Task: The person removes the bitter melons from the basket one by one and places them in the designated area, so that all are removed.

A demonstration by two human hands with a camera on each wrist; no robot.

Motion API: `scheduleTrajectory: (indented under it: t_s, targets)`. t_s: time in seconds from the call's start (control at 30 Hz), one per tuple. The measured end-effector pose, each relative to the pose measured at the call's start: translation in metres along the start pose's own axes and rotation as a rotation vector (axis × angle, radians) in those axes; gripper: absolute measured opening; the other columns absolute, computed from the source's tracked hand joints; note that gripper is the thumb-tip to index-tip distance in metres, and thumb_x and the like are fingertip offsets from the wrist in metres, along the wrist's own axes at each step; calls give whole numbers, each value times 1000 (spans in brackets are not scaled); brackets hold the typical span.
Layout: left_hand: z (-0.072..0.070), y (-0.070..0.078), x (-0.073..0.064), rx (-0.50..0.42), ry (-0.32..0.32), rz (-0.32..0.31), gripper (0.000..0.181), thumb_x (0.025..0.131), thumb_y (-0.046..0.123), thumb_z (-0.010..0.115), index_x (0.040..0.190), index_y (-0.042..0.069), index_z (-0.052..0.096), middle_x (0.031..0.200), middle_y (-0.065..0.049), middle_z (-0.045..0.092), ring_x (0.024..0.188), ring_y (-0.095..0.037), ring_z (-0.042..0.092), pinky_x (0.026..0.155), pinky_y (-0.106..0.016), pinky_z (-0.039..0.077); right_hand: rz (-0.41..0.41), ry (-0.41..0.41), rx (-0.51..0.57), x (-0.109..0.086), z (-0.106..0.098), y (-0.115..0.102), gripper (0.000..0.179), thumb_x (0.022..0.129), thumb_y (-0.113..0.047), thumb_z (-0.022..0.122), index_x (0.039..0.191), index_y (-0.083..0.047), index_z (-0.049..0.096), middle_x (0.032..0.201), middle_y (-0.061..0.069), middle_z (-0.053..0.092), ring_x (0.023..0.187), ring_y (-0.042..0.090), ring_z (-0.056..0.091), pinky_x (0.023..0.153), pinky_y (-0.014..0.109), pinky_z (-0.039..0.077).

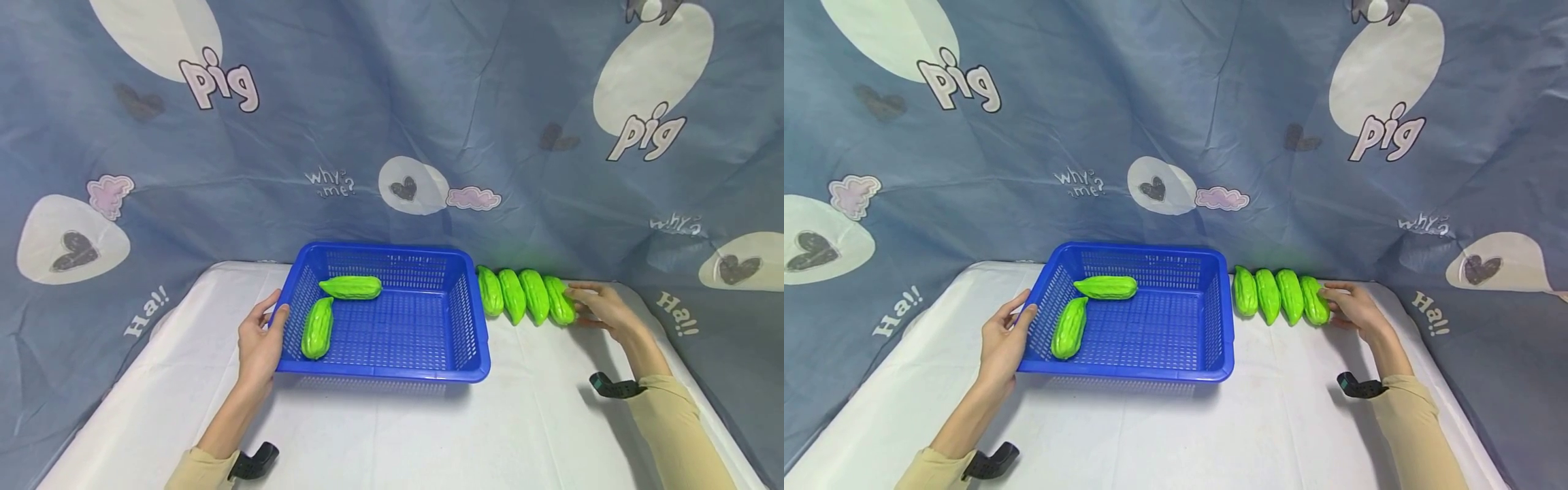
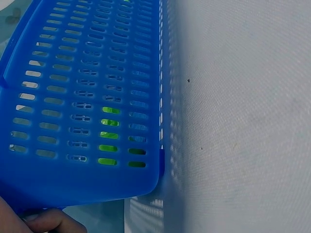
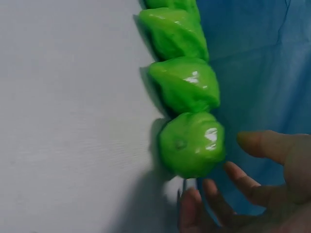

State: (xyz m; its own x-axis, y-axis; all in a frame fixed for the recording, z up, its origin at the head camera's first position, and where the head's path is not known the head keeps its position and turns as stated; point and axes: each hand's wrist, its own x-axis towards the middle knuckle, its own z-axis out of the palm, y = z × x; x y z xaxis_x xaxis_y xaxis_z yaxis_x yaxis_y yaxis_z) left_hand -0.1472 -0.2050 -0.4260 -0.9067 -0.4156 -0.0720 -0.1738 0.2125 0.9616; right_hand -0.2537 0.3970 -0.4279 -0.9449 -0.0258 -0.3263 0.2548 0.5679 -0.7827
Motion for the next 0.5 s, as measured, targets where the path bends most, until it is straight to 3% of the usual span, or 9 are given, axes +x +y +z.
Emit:
scheduleTrajectory:
  t_s: [0.07,0.13,0.2,0.33,0.5]
  targets:
    - [0,0,0,-2,-1,-2,52,113,34,55,162,18,50,124,-9,61,78,-2,53,66,-21,45,-13,9,-6,-2,-2,-5,78,115,-49,43,168,5,23,166,35,30,135,41,56,113,56,53]
    - [0,0,0,-4,-2,-4,52,113,34,55,162,18,50,127,-10,61,79,-1,55,66,-20,46,-32,21,-5,-4,-4,-12,78,115,-48,41,168,5,21,173,37,17,150,57,37,119,65,44]
    - [0,0,0,-9,-4,-3,53,113,34,55,162,18,50,129,-11,61,81,0,56,67,-19,47,-56,39,2,-5,-4,-20,77,115,-47,41,168,6,21,174,37,13,155,62,25,121,70,39]
    - [0,1,0,-15,-2,0,52,112,34,55,162,18,50,129,-10,60,80,1,56,67,-19,48,-118,129,-5,-8,1,-35,73,115,-47,43,166,4,30,171,34,27,155,55,32,116,64,45]
    - [1,1,-1,-12,1,1,52,112,34,55,162,18,51,128,-10,61,81,1,57,68,-18,49,-211,278,10,-13,16,-53,63,114,-44,49,159,-1,45,149,7,54,137,24,52,99,29,54]
